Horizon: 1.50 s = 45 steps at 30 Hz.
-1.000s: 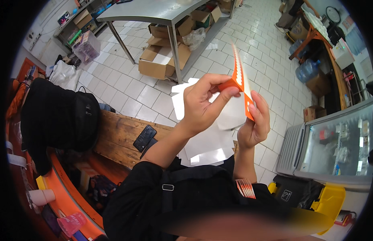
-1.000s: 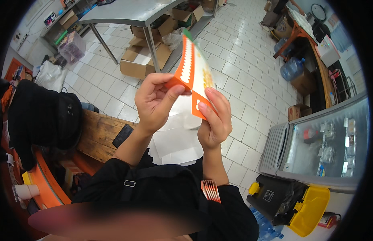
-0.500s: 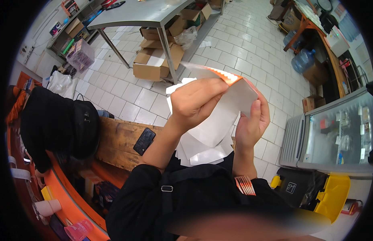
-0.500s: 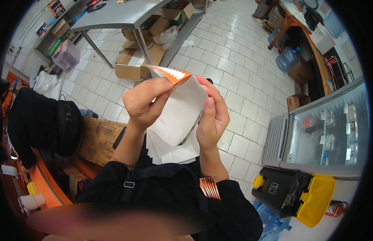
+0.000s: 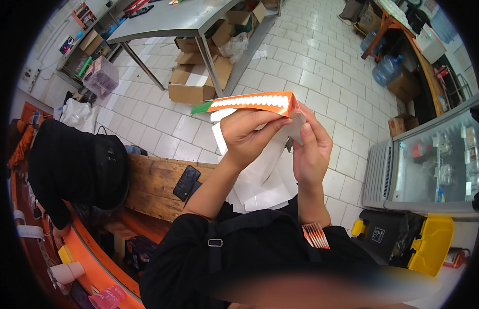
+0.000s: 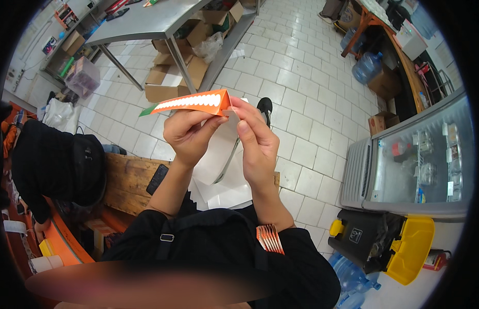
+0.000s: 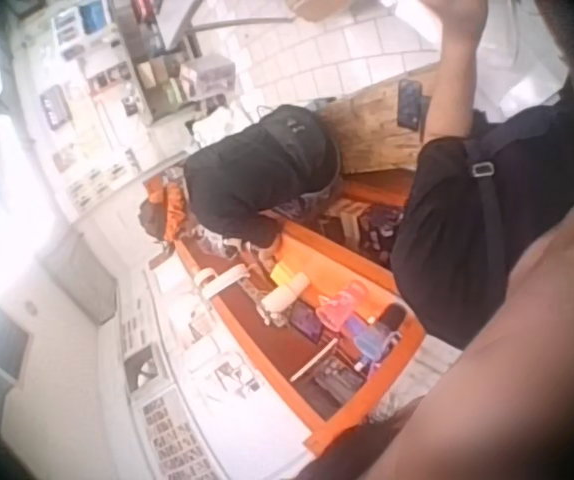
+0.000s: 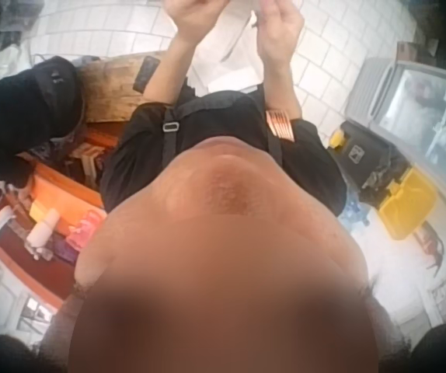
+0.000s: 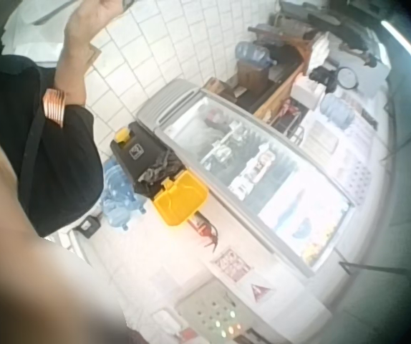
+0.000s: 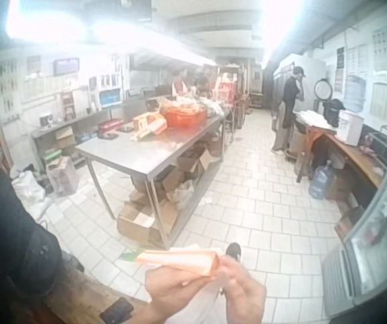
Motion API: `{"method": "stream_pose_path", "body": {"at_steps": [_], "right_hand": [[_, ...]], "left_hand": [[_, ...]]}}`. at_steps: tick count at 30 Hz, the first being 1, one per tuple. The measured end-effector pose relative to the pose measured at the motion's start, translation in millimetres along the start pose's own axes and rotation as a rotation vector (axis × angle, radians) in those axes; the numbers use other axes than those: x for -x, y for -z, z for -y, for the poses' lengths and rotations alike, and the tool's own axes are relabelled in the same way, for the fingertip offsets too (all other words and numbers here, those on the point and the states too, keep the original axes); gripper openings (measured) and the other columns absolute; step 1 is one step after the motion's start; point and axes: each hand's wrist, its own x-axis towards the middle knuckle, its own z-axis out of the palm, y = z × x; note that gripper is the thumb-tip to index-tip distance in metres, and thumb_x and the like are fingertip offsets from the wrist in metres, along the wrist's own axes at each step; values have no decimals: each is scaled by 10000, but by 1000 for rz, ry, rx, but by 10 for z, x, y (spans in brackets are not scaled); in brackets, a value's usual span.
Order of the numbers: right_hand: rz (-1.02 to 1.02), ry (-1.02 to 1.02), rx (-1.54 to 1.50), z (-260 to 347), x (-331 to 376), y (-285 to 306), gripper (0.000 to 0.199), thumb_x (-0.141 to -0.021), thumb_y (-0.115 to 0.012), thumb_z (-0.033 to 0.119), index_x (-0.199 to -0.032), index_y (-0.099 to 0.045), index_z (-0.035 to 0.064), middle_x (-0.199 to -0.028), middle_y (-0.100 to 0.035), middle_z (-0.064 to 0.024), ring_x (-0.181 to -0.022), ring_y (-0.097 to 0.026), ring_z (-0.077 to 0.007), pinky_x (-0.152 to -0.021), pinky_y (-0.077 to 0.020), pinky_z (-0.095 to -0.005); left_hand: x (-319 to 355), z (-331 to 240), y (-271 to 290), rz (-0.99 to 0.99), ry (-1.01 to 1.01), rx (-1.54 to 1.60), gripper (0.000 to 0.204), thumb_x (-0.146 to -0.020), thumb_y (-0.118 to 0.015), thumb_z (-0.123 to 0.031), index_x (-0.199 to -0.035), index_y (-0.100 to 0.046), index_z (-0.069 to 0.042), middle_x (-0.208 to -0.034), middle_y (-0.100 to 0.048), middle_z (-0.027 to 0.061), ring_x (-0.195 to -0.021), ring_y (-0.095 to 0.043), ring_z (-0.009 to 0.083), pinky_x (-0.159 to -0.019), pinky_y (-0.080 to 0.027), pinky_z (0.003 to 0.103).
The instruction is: The person folds flat cardboard food containers into assembled boxes by hand. They repeatedly pick up a flat piece, fold the sides and bottom, and tuck the flaps to form a finished box, then place it on a growing stack.
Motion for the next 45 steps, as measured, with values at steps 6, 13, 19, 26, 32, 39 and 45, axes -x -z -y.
{"method": "stream_pose_path", "body": {"at_steps": [6, 13, 19, 26, 32, 39, 45], "right_hand": [[47, 326, 257, -85, 10, -68, 264, -899, -521, 56, -1130, -602, -43, -1248, -539, -181, -1169, -500, -270, -992, -368, -353], [6, 529, 665, -146, 37, -114, 394, -890, -514, 43, -1284, -519, 48, -1392, -371, -248, -1202, -446, -379, -991, -358, -411], [62, 424, 134, -154, 14, 130, 511, -941, -375, 388, -1106, -587, -47, -1338, -430, -216, -1157, -496, -327, -975, -399, -449], [-213, -485, -121, -392, -146, 666, 691, -891, -291, 670, -1145, -529, 74, -817, -639, -36, -631, -605, -114, -532, -490, -204], [53, -1061, -60, -848, 81, 1072, 460, -922, -478, 454, -1040, -566, 18, -657, -621, -68, -453, -580, -159, -442, -518, -251], [73, -658, 195, -1076, 261, 825, 257, -958, -440, 193, -1088, -524, -13, -925, -625, -93, -730, -636, -158, -628, -554, -281], [28, -807, -141, -1001, 306, 707, 241, -970, -406, 129, -1124, -515, -21, -977, -617, -113, -785, -654, -188, -711, -554, -292]], "left_hand": [[43, 93, -49, -99, -71, 57, 234, -652, -787, 1, -860, -683, -23, -870, -690, 92, -733, -647, 183, -653, -500, 278], [27, -223, -289, -112, 294, 566, 289, -828, -690, -120, -1056, -560, 1, -997, -615, 101, -879, -604, 165, -791, -487, 278], [-105, -340, -53, 95, 65, 39, 115, -814, -645, -71, -920, -630, -31, -954, -609, 90, -860, -597, 257, -815, -436, 373], [198, 7, 316, 926, -94, -222, 166, -828, -596, -116, -993, -616, -124, -872, -510, -3, -934, -515, 188, -928, -226, 464], [638, 510, 735, 1248, -37, -347, 273, -820, -576, -106, -1050, -603, -250, -909, -495, -27, -1078, -430, 187, -954, -253, 543], [723, 504, 689, 1121, 192, -434, 191, -811, -616, -203, -993, -574, -161, -907, -540, 9, -1009, -519, 202, -912, -318, 483], [934, 431, 17, 536, 520, -410, 215, -834, -594, -239, -947, -534, -66, -579, -553, 101, -501, -546, 302, -482, -427, 382]]}}
